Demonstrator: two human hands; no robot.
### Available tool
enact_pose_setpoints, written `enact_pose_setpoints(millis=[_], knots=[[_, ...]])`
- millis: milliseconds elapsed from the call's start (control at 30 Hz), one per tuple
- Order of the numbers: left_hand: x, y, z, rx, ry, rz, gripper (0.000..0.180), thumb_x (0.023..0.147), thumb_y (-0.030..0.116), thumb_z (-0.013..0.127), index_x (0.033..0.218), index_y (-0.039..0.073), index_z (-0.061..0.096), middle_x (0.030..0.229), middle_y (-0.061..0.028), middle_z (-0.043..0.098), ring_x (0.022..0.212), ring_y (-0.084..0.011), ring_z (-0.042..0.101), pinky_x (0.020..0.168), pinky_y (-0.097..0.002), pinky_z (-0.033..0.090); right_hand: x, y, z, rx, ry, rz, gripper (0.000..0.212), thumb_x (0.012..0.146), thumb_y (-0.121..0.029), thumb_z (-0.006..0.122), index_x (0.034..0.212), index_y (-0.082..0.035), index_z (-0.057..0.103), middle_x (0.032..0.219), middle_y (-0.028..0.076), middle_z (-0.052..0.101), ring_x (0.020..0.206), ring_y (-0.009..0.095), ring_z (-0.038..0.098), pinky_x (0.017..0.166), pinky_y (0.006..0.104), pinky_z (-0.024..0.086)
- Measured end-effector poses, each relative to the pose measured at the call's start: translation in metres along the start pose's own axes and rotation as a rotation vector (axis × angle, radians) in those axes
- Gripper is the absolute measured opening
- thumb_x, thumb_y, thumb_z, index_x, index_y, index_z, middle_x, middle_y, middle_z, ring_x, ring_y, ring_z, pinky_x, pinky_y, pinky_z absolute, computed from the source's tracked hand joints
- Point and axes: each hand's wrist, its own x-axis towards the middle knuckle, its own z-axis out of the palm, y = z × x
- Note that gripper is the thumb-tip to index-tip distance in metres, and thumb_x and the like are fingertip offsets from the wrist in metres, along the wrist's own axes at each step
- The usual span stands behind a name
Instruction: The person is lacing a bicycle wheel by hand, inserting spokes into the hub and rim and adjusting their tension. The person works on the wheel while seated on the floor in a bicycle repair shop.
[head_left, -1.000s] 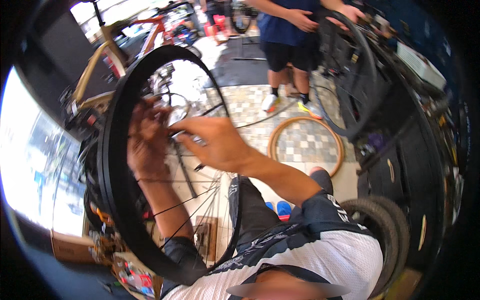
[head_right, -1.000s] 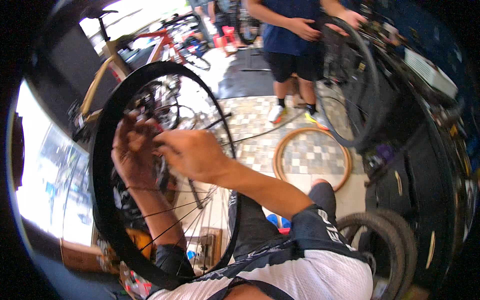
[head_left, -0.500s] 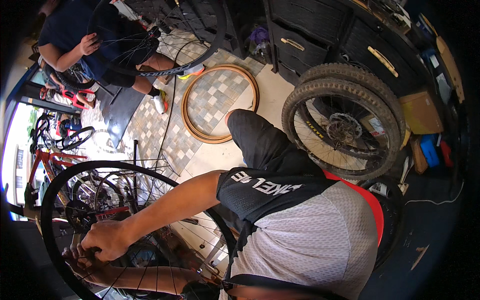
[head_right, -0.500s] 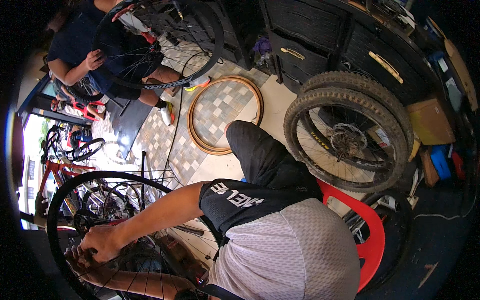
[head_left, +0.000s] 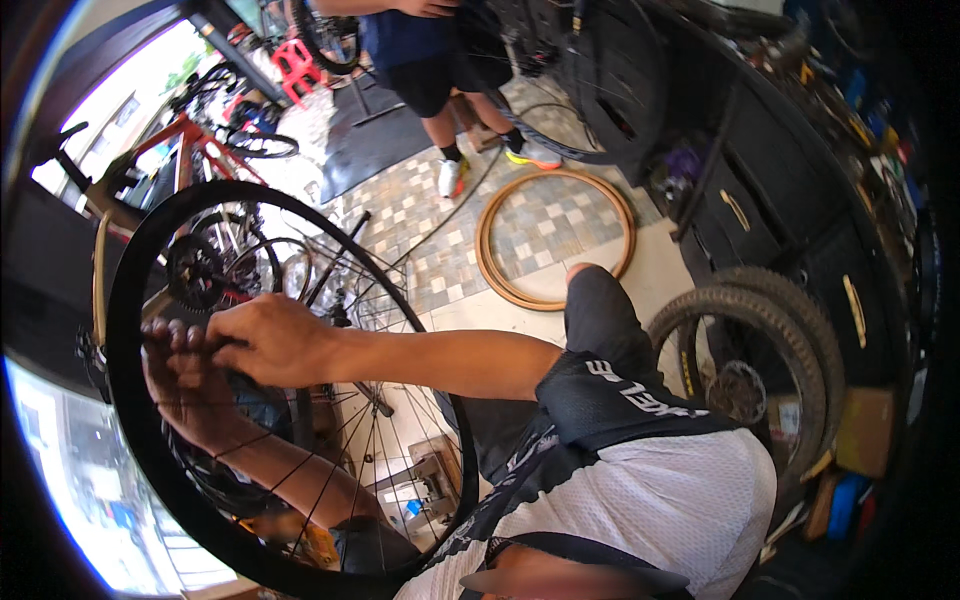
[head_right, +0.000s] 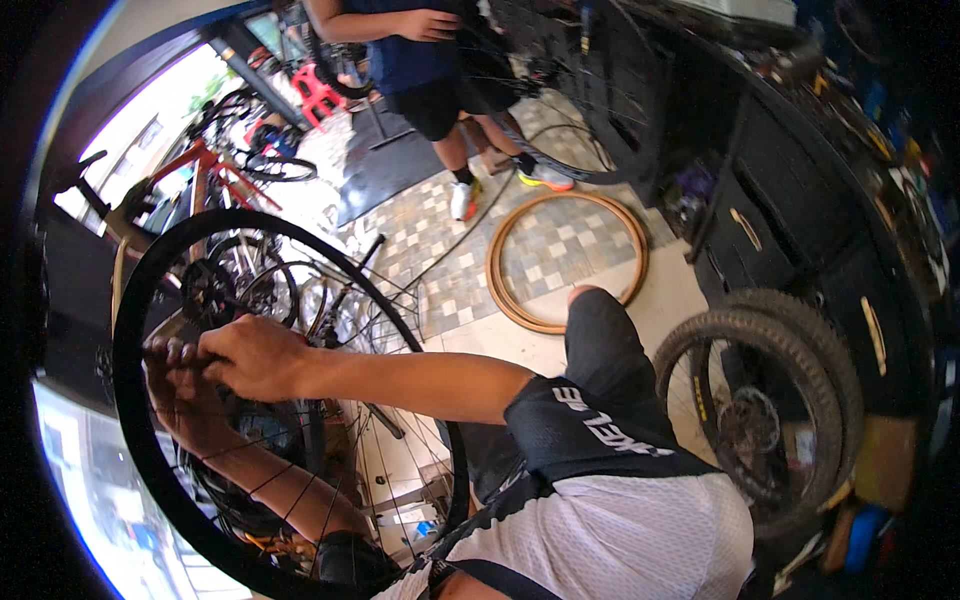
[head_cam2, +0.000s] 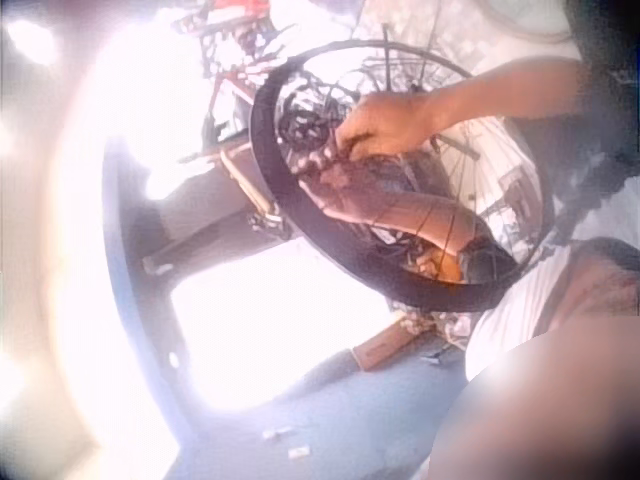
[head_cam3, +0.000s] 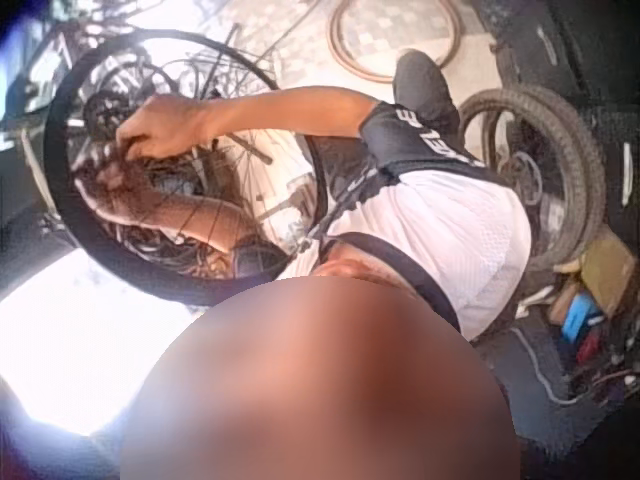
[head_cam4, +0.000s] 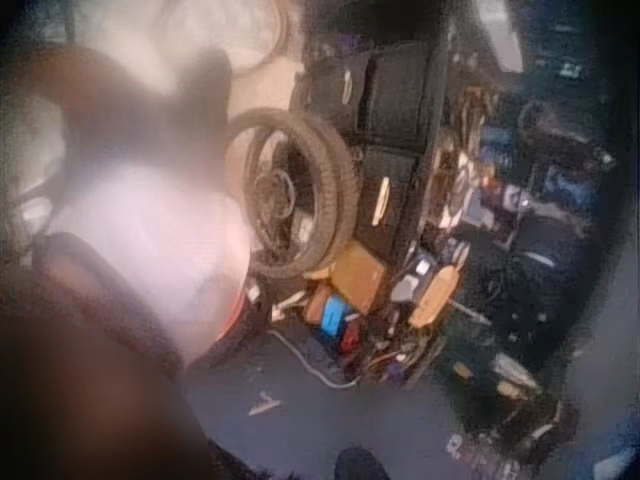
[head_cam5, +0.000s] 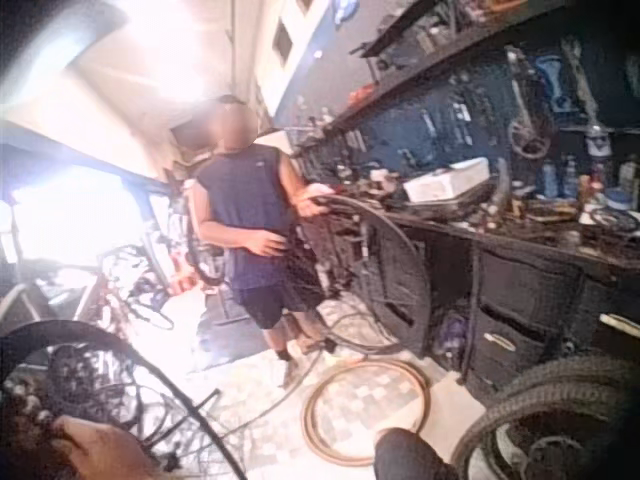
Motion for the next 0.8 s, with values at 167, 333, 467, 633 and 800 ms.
enact_pose_setpoints(millis=[167,333,467,633,800], knots=[[-0.003,-0.002,0.005,-0.031,0.030,0.054,0.025,0.111,0.019,0.052,0.126,-0.001,0.056,0.112,-0.0079,0.057,0.095,-0.0171,0.051,0.085,-0.0351,0.046,0.002,0.003,0.005,-0.015,-0.059,-0.084,0.026,0.089,-0.023,0.074,0.106,-0.003,0.069,0.095,0.022,0.074,0.095,0.042,0.071,0.084,0.0503,0.054],[-0.006,-0.007,0.006,-0.019,0.084,0.018,0.027,0.112,0.020,0.051,0.127,-0.001,0.057,0.113,-0.0080,0.056,0.097,-0.0173,0.051,0.089,-0.0348,0.046,0.007,-0.002,0.000,0.041,-0.020,-0.004,0.028,0.086,-0.022,0.079,0.104,-0.002,0.068,0.092,0.020,0.074,0.091,0.041,0.072,0.081,0.0478,0.055],[-0.006,-0.011,0.018,0.012,0.122,0.065,0.027,0.112,0.021,0.051,0.125,-0.001,0.058,0.112,-0.0077,0.057,0.097,-0.0173,0.052,0.090,-0.0336,0.046,0.011,-0.001,-0.004,0.036,-0.057,0.045,0.030,0.085,-0.022,0.081,0.104,-0.002,0.069,0.090,0.020,0.074,0.088,0.040,0.073,0.078,0.0460,0.056],[-0.006,-0.011,0.008,-0.057,0.066,-0.008,0.029,0.112,0.021,0.051,0.128,-0.001,0.059,0.114,-0.0083,0.059,0.099,-0.0184,0.054,0.092,-0.0350,0.047,0.009,-0.006,-0.008,0.020,-0.086,0.033,0.029,0.085,-0.022,0.080,0.105,-0.002,0.071,0.093,0.020,0.075,0.091,0.040,0.073,0.080,0.0452,0.056],[-0.008,-0.017,0.026,-0.006,0.194,0.052,0.032,0.111,0.022,0.053,0.130,-0.004,0.059,0.113,-0.0076,0.060,0.100,-0.0183,0.055,0.093,-0.0351,0.049,0.013,-0.007,-0.011,-0.020,-0.053,0.080,0.027,0.087,-0.021,0.078,0.105,-0.002,0.072,0.096,0.021,0.075,0.094,0.041,0.072,0.083,0.0458,0.055]])
